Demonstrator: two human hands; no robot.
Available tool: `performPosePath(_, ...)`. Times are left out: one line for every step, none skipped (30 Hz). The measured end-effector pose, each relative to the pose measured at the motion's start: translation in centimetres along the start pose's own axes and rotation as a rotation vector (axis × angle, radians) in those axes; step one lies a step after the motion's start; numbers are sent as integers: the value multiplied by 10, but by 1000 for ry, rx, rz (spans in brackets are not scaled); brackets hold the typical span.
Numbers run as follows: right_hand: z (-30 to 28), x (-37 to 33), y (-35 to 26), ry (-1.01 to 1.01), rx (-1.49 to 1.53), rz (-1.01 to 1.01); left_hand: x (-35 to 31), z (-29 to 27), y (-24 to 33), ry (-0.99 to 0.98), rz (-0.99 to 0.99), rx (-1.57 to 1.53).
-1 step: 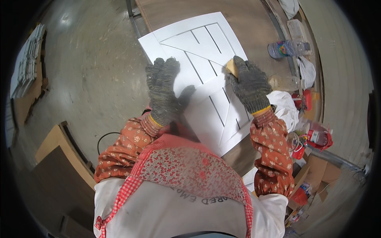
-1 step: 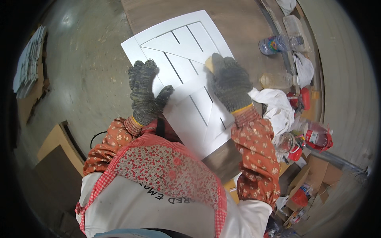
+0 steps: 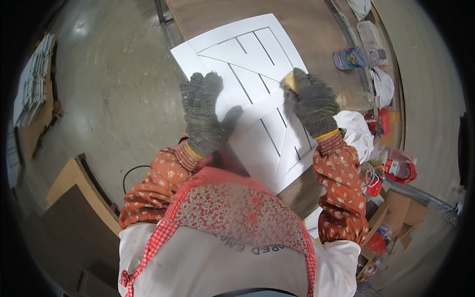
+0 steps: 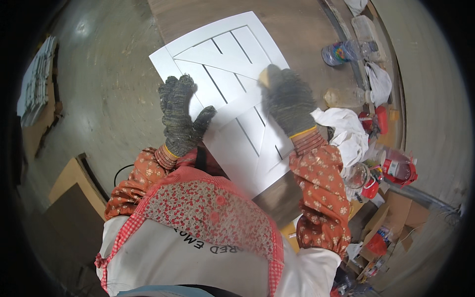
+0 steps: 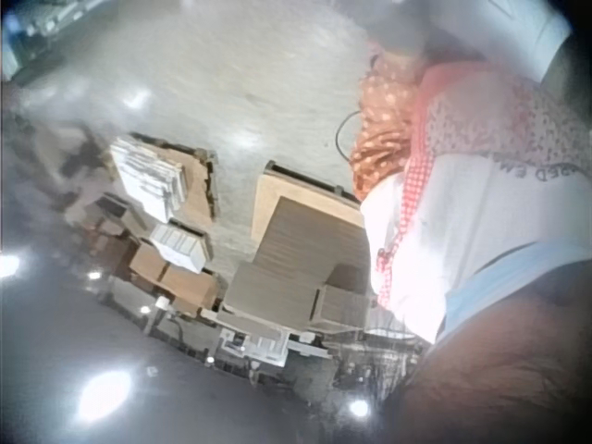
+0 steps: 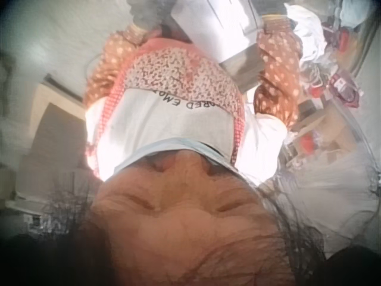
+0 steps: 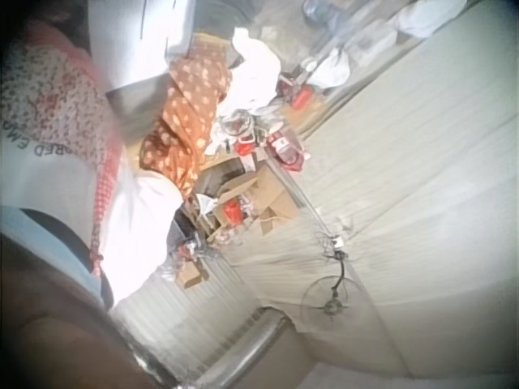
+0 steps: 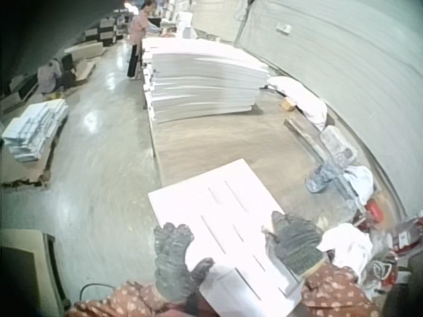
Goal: The person cleans a white wooden panel with a cloth, applies white paste from a container with a small spatula, sands the surface with a sanding block, and scrapes the surface with a small blade.
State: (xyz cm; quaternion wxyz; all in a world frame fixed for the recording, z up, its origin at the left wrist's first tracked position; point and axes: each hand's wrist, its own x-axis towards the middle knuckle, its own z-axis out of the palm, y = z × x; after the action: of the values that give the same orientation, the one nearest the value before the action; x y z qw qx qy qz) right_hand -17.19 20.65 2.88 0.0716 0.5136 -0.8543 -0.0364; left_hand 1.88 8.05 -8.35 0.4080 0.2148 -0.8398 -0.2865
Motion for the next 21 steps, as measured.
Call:
performPosePath(3,-6,10,18,-2,47,-2,0,0,-2,22,-4)
performPosePath(13,-16,26,180,-93,58,-1,2,-1,-2,49,-10)
performPosePath(6,-23,37,237,-93,68,0,1,0,-17,45,13)
performPosePath(-5,-34,47,292,-96,80,1,-2,1,-33,43,35)
performPosePath(-15,-46,56,321,-7,136,2,-4,4,-50,44,56)
performPosePath(-26,-60,57,340,-50,243,4,-7,6,-77,89,129)
performPosePath(-36,-79,60,320,-59,321,8,-10,10,-104,136,202)
performPosePath(-44,-100,63,302,-67,399,15,-13,14,-128,186,275)
performPosePath(-43,-125,68,338,-36,492,25,-18,20,-165,282,309)
performPosePath(-40,-151,72,374,-7,586,35,-18,23,-241,340,287)
performPosePath(-43,-175,69,373,60,694,45,-17,25,-319,401,266)
performPosePath(-46,-194,63,347,17,751,53,-14,26,-391,458,256)
performPosePath(-44,-213,56,398,86,823,56,-9,28,-366,499,188)
performPosePath(-40,-233,49,454,148,907,60,-1,30,-443,520,225)
performPosePath(-36,-250,44,515,268,984,64,6,31,-518,541,261)
performPosePath(-31,-266,39,580,388,1056,68,12,36,-591,564,299)
performPosePath(-29,-284,33,652,494,1140,74,19,48,-576,567,222)
performPosePath(-29,-298,31,669,432,1172,75,28,46,-486,660,165)
performPosePath(-29,-310,30,683,370,1204,78,32,48,-506,657,195)
performPosePath(-28,-326,27,695,290,1249,79,40,53,-517,694,220)
performPosePath(-24,-349,28,711,268,1298,81,48,61,-527,732,244)
